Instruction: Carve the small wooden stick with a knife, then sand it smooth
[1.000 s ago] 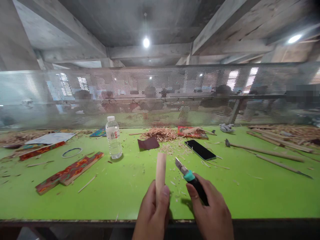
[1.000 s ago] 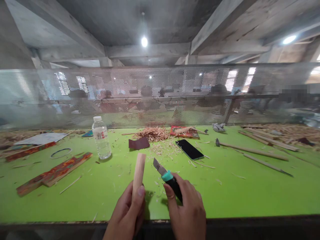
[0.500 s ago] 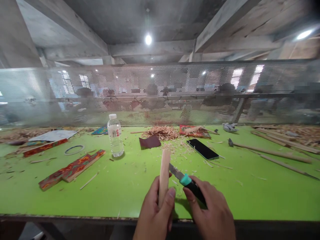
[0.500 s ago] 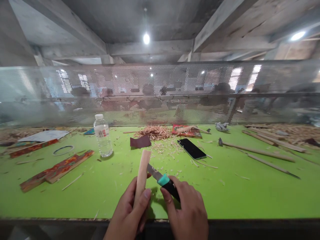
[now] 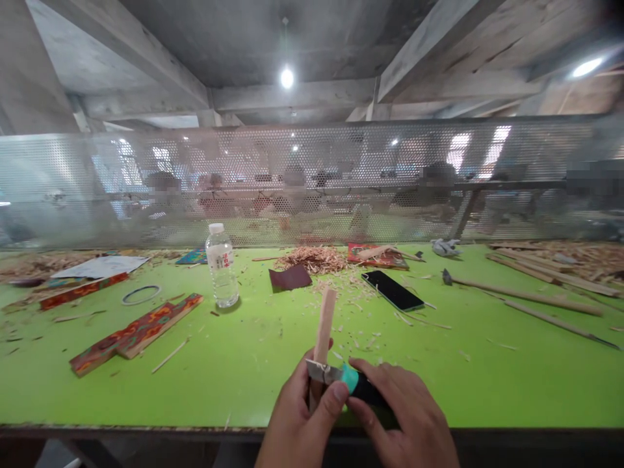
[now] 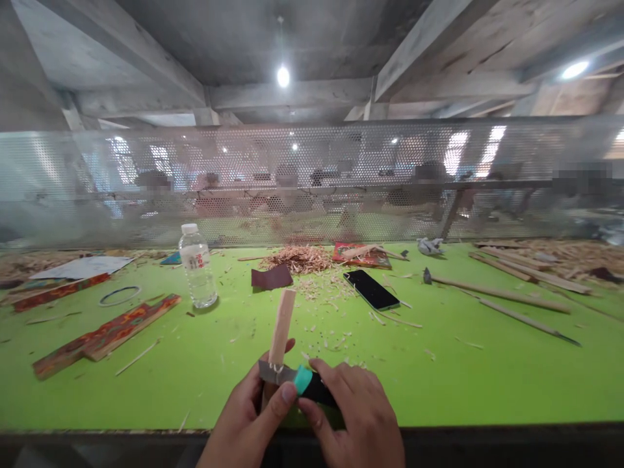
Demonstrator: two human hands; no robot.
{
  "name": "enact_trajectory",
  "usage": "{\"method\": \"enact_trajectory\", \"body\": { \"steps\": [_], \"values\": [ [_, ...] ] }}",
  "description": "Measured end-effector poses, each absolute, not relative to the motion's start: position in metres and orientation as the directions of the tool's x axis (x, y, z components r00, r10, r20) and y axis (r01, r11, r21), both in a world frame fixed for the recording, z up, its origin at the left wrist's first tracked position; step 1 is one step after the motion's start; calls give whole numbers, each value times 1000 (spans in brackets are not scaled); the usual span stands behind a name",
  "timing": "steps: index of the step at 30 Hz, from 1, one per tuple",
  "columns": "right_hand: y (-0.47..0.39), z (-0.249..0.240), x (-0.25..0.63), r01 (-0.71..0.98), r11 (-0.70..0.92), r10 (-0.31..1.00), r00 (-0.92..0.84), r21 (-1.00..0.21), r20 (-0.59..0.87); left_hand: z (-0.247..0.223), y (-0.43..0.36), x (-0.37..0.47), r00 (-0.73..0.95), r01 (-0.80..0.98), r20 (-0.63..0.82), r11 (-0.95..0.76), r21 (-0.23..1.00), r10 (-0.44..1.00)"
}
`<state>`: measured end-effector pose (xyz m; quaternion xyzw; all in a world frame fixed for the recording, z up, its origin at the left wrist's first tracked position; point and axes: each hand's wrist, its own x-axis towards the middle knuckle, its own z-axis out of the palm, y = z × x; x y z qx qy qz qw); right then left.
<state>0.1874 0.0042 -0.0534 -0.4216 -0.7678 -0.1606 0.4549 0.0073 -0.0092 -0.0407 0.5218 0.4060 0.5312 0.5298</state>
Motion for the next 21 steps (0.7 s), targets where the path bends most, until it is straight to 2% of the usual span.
{"method": "enact_trajectory", "body": {
  "steps": [4, 8, 12, 21],
  "values": [
    [6, -56, 182, 833, 526, 513, -152, -170, 845, -43, -9, 2, 56, -194, 156, -142, 971, 986],
    [6, -57, 178, 847, 476, 548, -77, -235, 833, -33, -8, 6, 206, -264, 125, -68, 962, 970],
    [5, -55, 177, 853, 467, 542, -70, -231, 837, -26, -10, 12, 245, -273, 60, 10, 962, 968],
    [6, -56, 178, 867, 443, 542, -56, -228, 839, -33, -12, 11, 151, -308, 129, -77, 948, 980]
  ]
}}
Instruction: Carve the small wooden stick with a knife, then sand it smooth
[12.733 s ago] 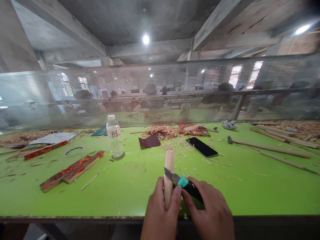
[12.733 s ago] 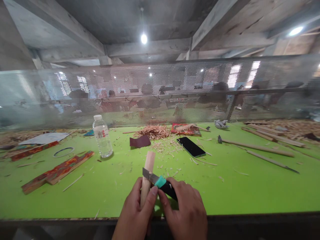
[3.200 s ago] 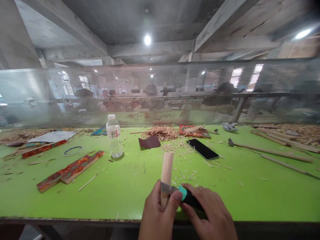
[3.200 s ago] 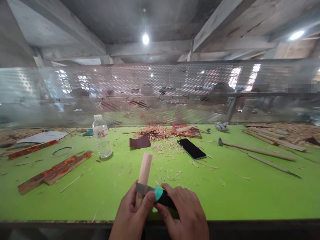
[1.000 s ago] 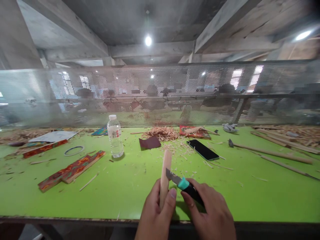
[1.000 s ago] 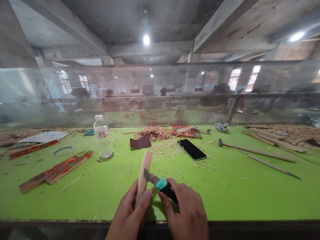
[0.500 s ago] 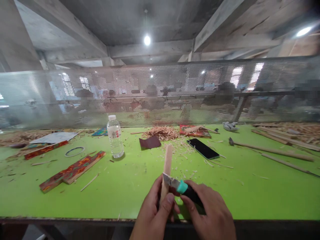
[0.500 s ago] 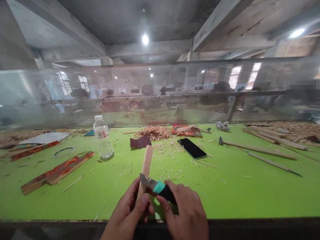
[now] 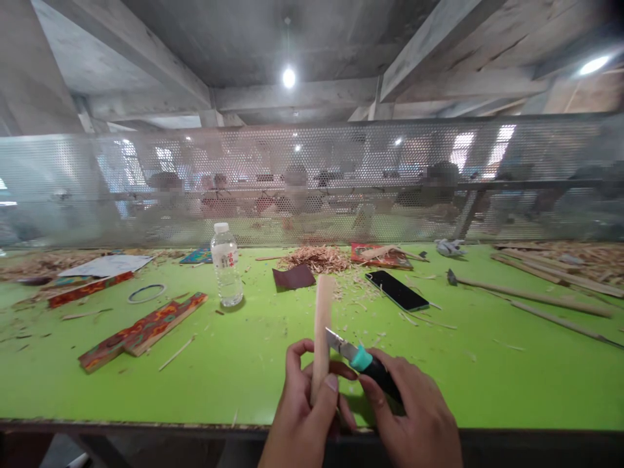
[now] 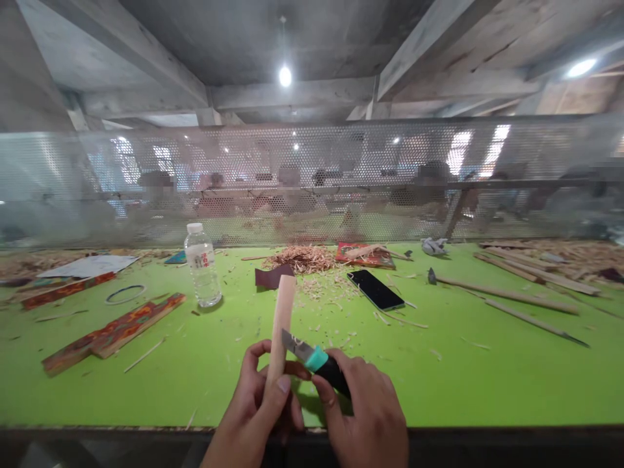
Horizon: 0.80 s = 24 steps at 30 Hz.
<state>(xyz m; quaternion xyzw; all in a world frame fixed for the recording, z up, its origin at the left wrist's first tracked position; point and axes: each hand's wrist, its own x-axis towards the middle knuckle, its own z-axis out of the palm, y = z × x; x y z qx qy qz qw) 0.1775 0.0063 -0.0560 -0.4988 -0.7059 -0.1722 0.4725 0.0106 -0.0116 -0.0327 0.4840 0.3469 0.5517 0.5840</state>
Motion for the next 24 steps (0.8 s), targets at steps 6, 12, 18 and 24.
{"method": "enact_trajectory", "body": {
  "steps": [6, 12, 18, 24],
  "values": [
    [6, -57, 179, 851, 438, 576, -17, -290, 818, -12, -19, 13, -152, -254, 89, -126, 959, 984],
    [5, -56, 178, 856, 417, 582, 6, -305, 813, -6, -28, -6, -354, -124, 127, -181, 976, 927],
    [5, -56, 178, 866, 400, 589, 10, -301, 808, -15, -23, -10, -389, -308, 68, -199, 930, 919],
    [6, -58, 179, 861, 411, 592, -2, -299, 806, -17, -18, 11, -111, -514, 1, -58, 856, 994]
  ]
}}
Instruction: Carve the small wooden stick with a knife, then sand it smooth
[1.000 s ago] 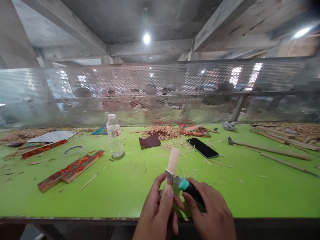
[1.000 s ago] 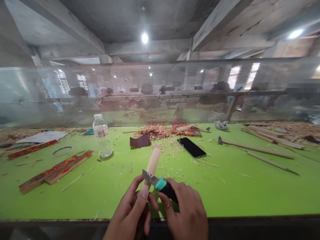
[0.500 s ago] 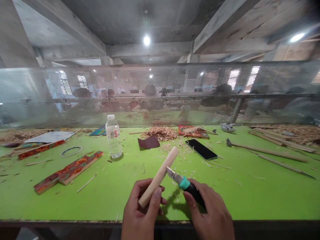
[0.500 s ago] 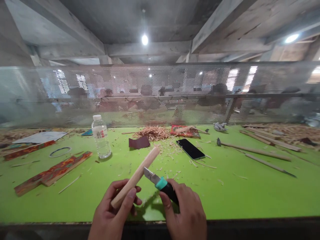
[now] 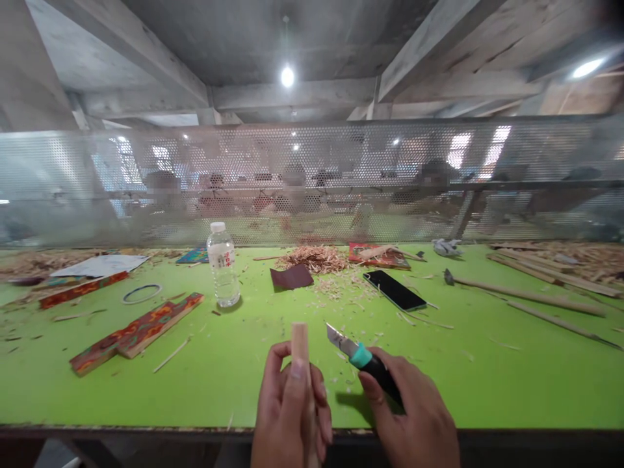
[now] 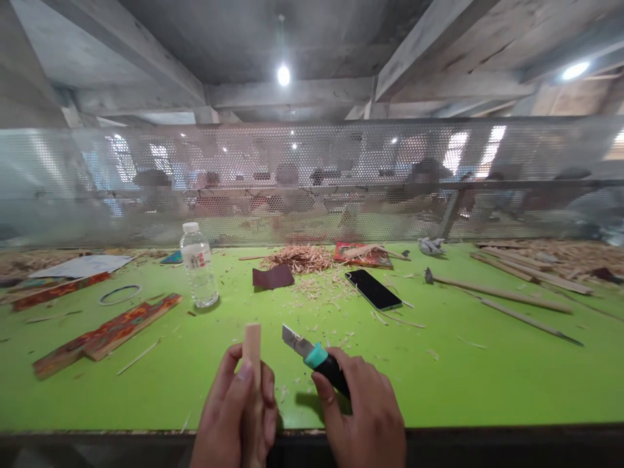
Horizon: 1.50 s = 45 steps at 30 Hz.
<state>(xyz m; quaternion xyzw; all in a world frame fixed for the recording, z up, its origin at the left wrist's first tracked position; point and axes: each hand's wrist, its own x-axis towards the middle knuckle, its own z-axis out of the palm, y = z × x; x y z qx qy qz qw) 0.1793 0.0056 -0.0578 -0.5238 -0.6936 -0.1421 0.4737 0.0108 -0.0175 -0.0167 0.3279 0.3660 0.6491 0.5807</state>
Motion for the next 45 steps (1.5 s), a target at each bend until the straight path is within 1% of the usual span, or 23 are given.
{"method": "enact_trajectory", "body": {
  "steps": [2, 5, 7, 11, 15, 18, 23, 25, 27, 32, 35, 41, 45],
  "values": [
    [6, -56, 178, 860, 422, 571, -7, -286, 821, -19, -17, 14, -104, -508, 1, -54, 860, 995],
    [6, -54, 177, 859, 439, 542, -18, -264, 840, -26, -16, 12, 17, -493, 12, -2, 870, 1000],
    [6, -54, 176, 860, 442, 537, -26, -254, 843, -32, -15, 9, 64, -451, 39, -6, 893, 997],
    [5, -55, 177, 861, 451, 546, -61, -233, 835, -34, -15, 8, 39, -299, 30, -17, 954, 999],
    [5, -56, 179, 847, 480, 551, -91, -227, 829, -29, -15, 11, 1, -205, 8, -8, 979, 1000],
    [6, -55, 180, 837, 508, 533, -118, -205, 838, -28, -12, 10, 25, -156, 55, -51, 986, 998],
    [6, -53, 185, 792, 596, 474, -213, -134, 854, -41, -5, 12, 86, -182, 113, -96, 979, 990],
    [5, -51, 187, 768, 625, 487, -241, -142, 839, -45, -4, 13, 147, -191, 82, -53, 980, 986],
    [4, -50, 187, 755, 635, 502, -245, -162, 830, -44, -5, 14, 156, -173, 64, -36, 984, 986],
    [4, -51, 186, 765, 621, 486, -202, -173, 850, -28, -8, 13, 126, 5, -11, 10, 1000, 992],
    [4, -51, 184, 771, 614, 478, -192, -170, 857, -24, -7, 12, 119, 50, -31, 25, 998, 992],
    [3, -51, 182, 793, 592, 465, -186, -147, 866, -32, -4, 12, 97, 76, -21, 14, 997, 995],
    [4, -53, 181, 814, 566, 456, -179, -128, 872, -31, -5, 12, 92, 129, 10, -22, 991, 996]
  ]
}}
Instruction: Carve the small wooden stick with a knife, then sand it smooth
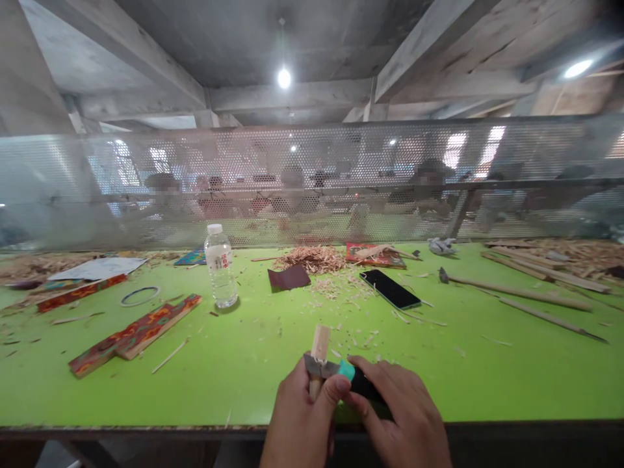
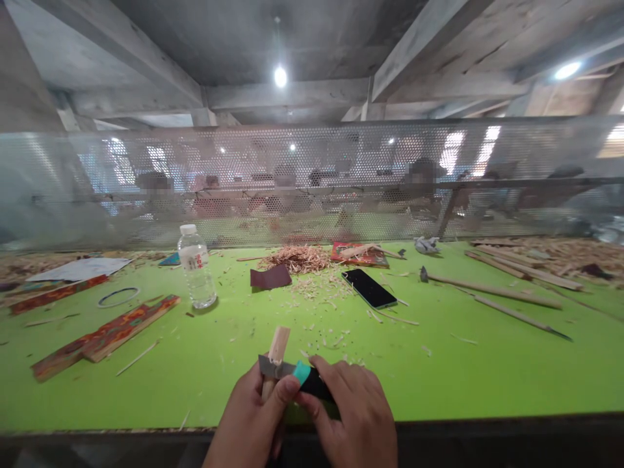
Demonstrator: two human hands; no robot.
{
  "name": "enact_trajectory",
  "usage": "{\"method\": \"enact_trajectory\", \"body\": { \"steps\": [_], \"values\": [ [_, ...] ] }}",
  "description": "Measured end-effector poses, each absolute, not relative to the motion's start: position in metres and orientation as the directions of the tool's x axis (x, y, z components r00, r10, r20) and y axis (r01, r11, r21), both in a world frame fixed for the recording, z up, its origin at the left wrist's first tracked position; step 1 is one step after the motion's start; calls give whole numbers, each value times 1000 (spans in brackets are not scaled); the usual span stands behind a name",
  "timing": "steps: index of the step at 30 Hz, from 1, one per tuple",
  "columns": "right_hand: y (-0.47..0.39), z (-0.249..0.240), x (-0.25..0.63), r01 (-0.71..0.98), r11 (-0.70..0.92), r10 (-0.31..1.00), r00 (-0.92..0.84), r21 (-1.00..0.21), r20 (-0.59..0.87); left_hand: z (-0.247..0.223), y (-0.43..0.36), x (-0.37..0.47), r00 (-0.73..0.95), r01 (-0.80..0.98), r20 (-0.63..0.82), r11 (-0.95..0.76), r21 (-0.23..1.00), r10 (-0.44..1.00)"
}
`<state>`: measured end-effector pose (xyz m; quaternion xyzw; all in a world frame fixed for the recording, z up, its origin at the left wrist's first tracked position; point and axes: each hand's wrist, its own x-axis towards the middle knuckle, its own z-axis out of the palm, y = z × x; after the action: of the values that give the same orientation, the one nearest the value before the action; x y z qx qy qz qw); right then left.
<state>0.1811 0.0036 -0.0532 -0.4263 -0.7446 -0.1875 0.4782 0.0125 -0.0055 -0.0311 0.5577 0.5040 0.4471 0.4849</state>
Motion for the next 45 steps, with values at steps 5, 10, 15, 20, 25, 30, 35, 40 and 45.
{"method": "enact_trajectory", "body": {
  "steps": [5, 10, 15, 20, 25, 30, 35, 40, 45],
  "values": [
    [7, -54, 178, 844, 498, 487, -83, -198, 870, -22, -8, 17, 30, 280, 137, -140, 950, 990],
    [10, -52, 173, 871, 407, 517, 28, -275, 855, -23, -9, 19, 40, 250, 107, -114, 962, 993],
    [9, -53, 175, 864, 450, 513, -45, -224, 857, -24, -10, 17, 33, 157, 83, -87, 984, 996],
    [7, -52, 184, 803, 579, 462, -184, -138, 867, -23, -11, 14, 107, -19, 93, -92, 996, 990],
    [5, -50, 187, 763, 628, 478, -223, -153, 850, -22, -13, 9, 139, -114, 89, -73, 991, 986],
    [5, -50, 184, 778, 607, 464, -186, -158, 866, -18, -11, 10, 144, -83, 113, -102, 991, 983],
    [7, -53, 182, 809, 566, 476, -165, -157, 864, -24, -8, 13, 85, -1, 128, -129, 992, 988],
    [7, -55, 181, 831, 535, 485, -152, -155, 861, -25, -9, 19, -13, 119, 164, -161, 980, 986],
    [6, -55, 180, 834, 524, 467, -112, -172, 877, -21, -10, 26, -58, 179, 150, -137, 974, 987]
  ]
}}
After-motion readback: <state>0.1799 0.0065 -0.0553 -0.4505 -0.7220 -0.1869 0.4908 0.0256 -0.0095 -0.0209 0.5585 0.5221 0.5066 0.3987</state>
